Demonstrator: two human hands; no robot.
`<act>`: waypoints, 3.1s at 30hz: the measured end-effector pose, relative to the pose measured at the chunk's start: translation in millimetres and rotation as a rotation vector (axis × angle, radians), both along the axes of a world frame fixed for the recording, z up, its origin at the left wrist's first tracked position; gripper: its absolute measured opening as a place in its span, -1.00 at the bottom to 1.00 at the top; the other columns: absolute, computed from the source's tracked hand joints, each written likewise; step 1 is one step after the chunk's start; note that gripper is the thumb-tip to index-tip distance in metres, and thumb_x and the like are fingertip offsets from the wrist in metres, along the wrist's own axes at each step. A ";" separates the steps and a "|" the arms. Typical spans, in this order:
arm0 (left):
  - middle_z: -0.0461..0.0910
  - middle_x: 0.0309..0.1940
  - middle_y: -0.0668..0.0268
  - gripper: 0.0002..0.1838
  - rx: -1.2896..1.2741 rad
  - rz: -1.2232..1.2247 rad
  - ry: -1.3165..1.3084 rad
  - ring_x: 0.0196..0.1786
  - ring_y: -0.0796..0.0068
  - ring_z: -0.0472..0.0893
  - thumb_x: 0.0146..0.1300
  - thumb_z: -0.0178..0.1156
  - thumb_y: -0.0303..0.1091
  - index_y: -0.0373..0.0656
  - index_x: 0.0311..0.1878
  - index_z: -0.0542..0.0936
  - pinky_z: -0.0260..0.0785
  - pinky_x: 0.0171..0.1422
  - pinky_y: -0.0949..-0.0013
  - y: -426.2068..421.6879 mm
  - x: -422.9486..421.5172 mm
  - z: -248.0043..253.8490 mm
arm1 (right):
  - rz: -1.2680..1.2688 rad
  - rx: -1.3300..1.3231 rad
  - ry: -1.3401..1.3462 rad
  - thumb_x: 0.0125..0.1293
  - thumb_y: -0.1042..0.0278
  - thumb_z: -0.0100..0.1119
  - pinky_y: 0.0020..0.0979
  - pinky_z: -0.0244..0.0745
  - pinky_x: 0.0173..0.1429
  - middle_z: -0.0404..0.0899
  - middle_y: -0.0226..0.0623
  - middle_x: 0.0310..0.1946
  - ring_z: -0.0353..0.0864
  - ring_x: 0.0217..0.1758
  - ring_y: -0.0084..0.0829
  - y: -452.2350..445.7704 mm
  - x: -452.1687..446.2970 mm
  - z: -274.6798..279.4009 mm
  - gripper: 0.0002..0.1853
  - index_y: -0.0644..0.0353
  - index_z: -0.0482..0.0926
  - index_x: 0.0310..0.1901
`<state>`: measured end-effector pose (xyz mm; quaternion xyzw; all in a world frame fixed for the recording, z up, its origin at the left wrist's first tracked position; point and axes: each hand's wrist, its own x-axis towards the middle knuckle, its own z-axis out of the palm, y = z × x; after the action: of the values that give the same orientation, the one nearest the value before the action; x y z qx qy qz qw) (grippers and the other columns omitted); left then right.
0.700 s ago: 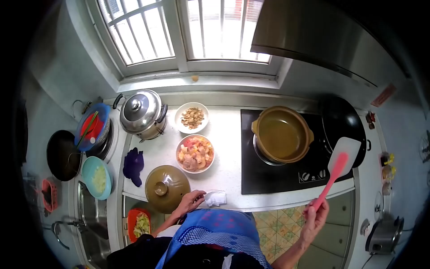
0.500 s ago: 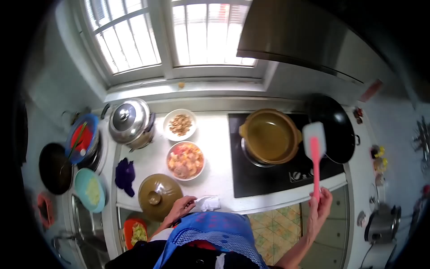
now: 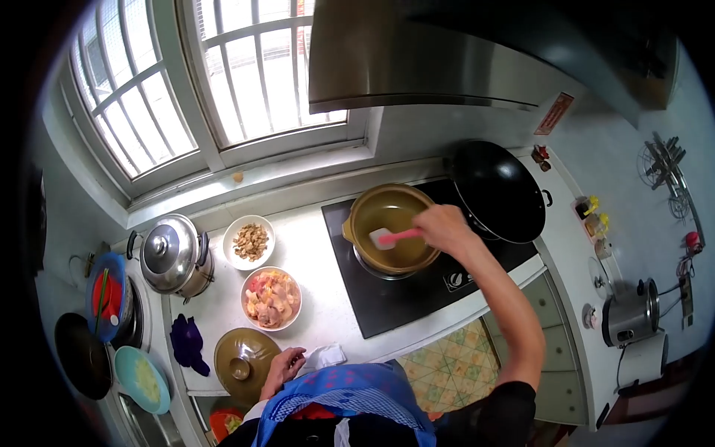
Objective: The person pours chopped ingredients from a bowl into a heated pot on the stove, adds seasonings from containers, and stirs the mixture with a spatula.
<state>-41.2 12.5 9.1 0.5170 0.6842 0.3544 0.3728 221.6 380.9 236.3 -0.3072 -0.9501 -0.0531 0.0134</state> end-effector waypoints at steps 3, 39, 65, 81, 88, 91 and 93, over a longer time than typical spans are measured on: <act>0.58 -0.39 0.19 -0.74 0.023 0.004 -0.018 -0.41 0.31 0.58 0.13 0.23 -0.44 -0.17 -0.07 0.55 0.44 -0.29 0.36 0.4 -2.9 -10.7 | 0.103 -0.106 -0.107 -0.06 0.35 0.24 -0.22 0.47 -0.32 0.62 -0.32 -0.50 0.62 -0.32 -0.23 28.4 -36.8 -17.8 -0.91 -0.01 0.67 -0.44; 0.57 -0.36 0.20 -0.73 0.018 0.074 -0.048 -0.36 0.37 0.58 0.13 0.20 -0.47 -0.20 -0.07 0.54 0.43 -0.24 0.41 27.9 -2.0 16.8 | -0.056 -0.174 -0.205 -0.05 0.20 0.29 -0.27 0.53 -0.25 0.65 -0.45 -0.46 0.65 -0.31 -0.29 52.3 7.9 -20.1 -0.87 -0.18 0.71 -0.40; 0.56 -0.38 0.21 -0.73 -0.028 0.140 -0.090 -0.36 0.39 0.57 0.14 0.19 -0.49 -0.24 -0.06 0.53 0.42 -0.23 0.41 21.0 -12.2 2.3 | 0.101 0.040 -0.433 -0.06 0.38 0.22 -0.31 0.52 -0.32 0.64 -0.27 -0.50 0.67 -0.34 -0.30 45.7 -52.6 -14.2 -0.93 0.06 0.68 -0.50; 0.56 -0.39 0.20 -0.72 0.015 0.173 -0.093 -0.36 0.41 0.56 0.15 0.19 -0.49 -0.24 -0.04 0.53 0.41 -0.21 0.41 27.3 -18.4 0.3 | 0.127 0.160 -0.442 -0.05 0.21 0.23 -0.36 0.43 -0.40 0.59 -0.41 -0.62 0.64 -0.46 -0.39 25.8 -13.8 -21.7 -0.90 -0.03 0.63 -0.59; 0.53 -0.39 0.37 -0.71 0.066 0.166 -0.229 -0.33 0.59 0.51 0.17 0.19 -0.51 -0.24 0.00 0.54 0.37 -0.21 0.52 64.0 -41.3 20.7 | 0.163 0.327 -0.308 -0.03 0.41 0.19 -0.34 0.41 -0.15 0.62 -0.38 -0.42 0.62 -0.19 -0.38 39.7 -59.0 -28.8 -0.97 0.03 0.60 -0.52; 0.54 -0.35 0.40 -0.75 0.177 0.395 -0.485 -0.35 0.61 0.51 0.23 0.15 -0.50 -0.31 -0.02 0.54 0.37 -0.23 0.57 66.5 -66.2 34.6 | -0.154 0.233 -0.337 0.00 0.39 0.23 -0.34 0.49 -0.25 0.64 -0.35 -0.45 0.67 -0.31 -0.36 63.8 -36.4 -41.3 -0.93 0.03 0.66 -0.44; 0.54 -0.36 0.41 -0.76 0.211 0.469 -0.499 -0.35 0.64 0.51 0.24 0.15 -0.49 -0.29 -0.02 0.54 0.36 -0.25 0.58 57.8 -91.1 24.3 | -0.284 0.109 -0.190 0.00 0.40 0.23 -0.28 0.55 -0.22 0.63 -0.29 -0.46 0.67 -0.30 -0.29 77.6 -9.3 -46.9 -0.88 -0.01 0.69 -0.38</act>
<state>-132.3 70.3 33.4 0.2790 0.6316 0.6145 0.3816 212.4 458.5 189.4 -0.4309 -0.8897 -0.1348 -0.0675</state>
